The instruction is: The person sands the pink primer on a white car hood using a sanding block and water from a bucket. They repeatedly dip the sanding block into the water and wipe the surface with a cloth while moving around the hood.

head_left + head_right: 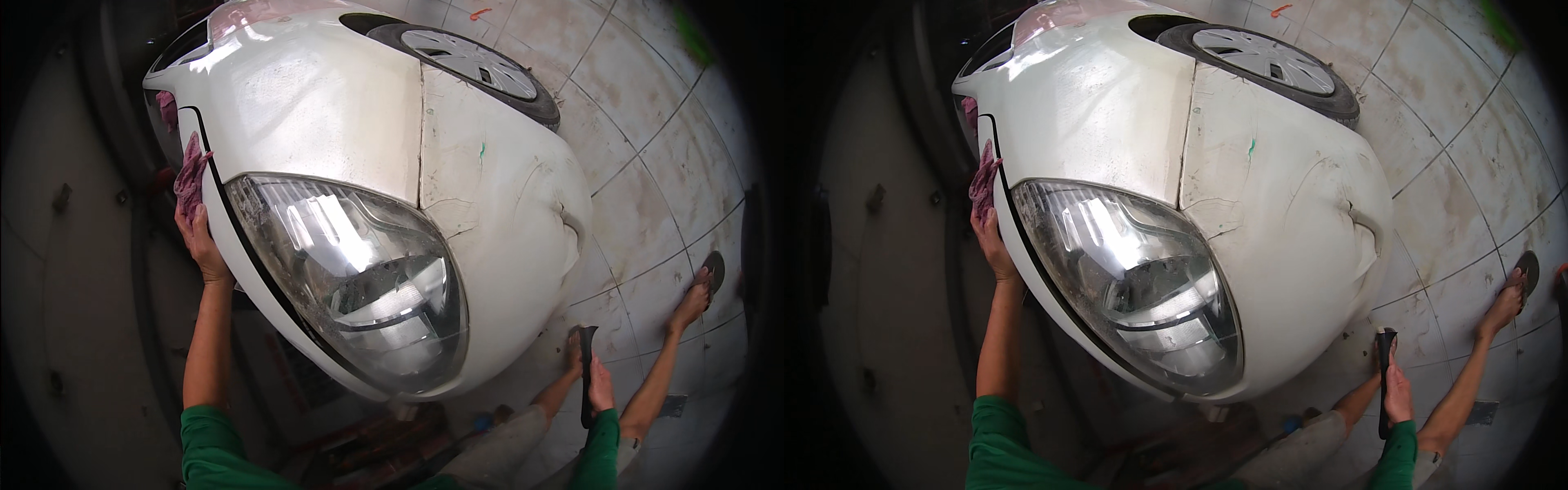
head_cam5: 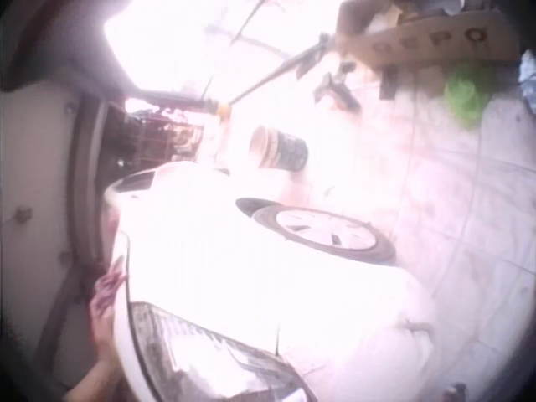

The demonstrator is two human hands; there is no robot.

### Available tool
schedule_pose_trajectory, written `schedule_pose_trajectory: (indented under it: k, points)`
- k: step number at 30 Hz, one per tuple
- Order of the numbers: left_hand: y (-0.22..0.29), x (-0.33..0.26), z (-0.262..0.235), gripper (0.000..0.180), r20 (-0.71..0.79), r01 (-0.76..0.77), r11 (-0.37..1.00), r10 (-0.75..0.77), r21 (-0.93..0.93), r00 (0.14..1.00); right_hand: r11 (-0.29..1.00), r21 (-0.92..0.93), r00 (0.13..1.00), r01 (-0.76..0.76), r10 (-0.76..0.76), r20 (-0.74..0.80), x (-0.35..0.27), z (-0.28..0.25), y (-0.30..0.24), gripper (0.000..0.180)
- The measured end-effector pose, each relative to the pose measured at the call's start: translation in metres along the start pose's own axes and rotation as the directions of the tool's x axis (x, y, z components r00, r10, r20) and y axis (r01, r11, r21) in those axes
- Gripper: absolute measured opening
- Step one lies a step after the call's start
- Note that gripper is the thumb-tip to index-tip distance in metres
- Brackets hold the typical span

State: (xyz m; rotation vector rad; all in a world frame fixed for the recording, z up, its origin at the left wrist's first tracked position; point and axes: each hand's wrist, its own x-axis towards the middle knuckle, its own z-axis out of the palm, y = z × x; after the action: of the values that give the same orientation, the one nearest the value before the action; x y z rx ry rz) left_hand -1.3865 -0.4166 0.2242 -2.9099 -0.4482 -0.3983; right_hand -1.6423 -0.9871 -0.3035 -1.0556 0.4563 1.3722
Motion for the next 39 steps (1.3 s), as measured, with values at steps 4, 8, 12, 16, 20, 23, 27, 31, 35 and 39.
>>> schedule_pose_trajectory:
  k: [4, 8, 12, 16, 20, 23, 27, 31, 35, 39]
  points:
    - [-0.022, -0.007, -0.011, 0.030, 0.053, -0.248, 0.922, 0.244, 0.297, 0.968, 0.989, -0.019, 0.987, -0.146, 0.147, 0.063, -0.001, -0.003, -0.005, 0.063]
    - [-0.041, -0.007, -0.012, 0.025, 0.056, -0.330, 0.791, 0.353, 0.515, 0.934, 0.991, -0.045, 0.987, -0.130, 0.133, 0.092, 0.010, 0.003, 0.000, 0.068]
    - [-0.029, 0.002, -0.002, 0.038, -0.039, -0.104, 0.977, 0.113, 0.185, 0.993, 0.997, 0.019, 0.994, -0.073, 0.072, 0.079, 0.021, 0.018, -0.014, 0.067]
    - [-0.014, 0.020, 0.020, 0.042, -0.159, -0.167, 0.976, 0.189, 0.140, 0.969, 0.996, 0.089, 1.000, -0.004, 0.003, 0.014, 0.040, -0.008, 0.023, 0.067]
    - [-0.011, -0.008, 0.009, 0.055, -0.154, 0.017, 0.999, -0.011, 0.041, 0.988, 0.988, 0.093, 0.992, -0.124, 0.122, 0.025, 0.023, 0.003, 0.019, 0.065]
    - [-0.003, 0.003, 0.004, 0.057, -0.180, 0.015, 1.000, -0.012, 0.018, 0.984, 0.984, 0.104, 0.985, -0.143, 0.131, 0.115, 0.022, -0.003, 0.003, 0.066]
    - [-0.005, 0.003, 0.010, 0.054, -0.177, 0.032, 0.999, -0.027, 0.024, 0.984, 0.977, 0.120, 0.974, -0.175, 0.153, 0.167, 0.014, -0.009, -0.025, 0.066]
    - [-0.006, -0.002, 0.008, 0.053, -0.136, 0.099, 0.995, -0.101, -0.019, 0.986, 0.988, 0.113, 0.980, -0.104, 0.082, 0.183, 0.006, -0.010, -0.051, 0.063]
    - [-0.004, -0.001, 0.011, 0.054, -0.141, 0.092, 0.995, -0.087, 0.026, 0.986, 0.982, 0.104, 0.975, -0.160, 0.141, 0.170, 0.003, -0.016, -0.052, 0.064]
    - [-0.023, -0.007, 0.003, 0.055, -0.138, 0.089, 0.995, -0.083, 0.037, 0.987, 0.977, 0.120, 0.977, -0.177, 0.160, 0.140, 0.010, -0.011, -0.039, 0.060]
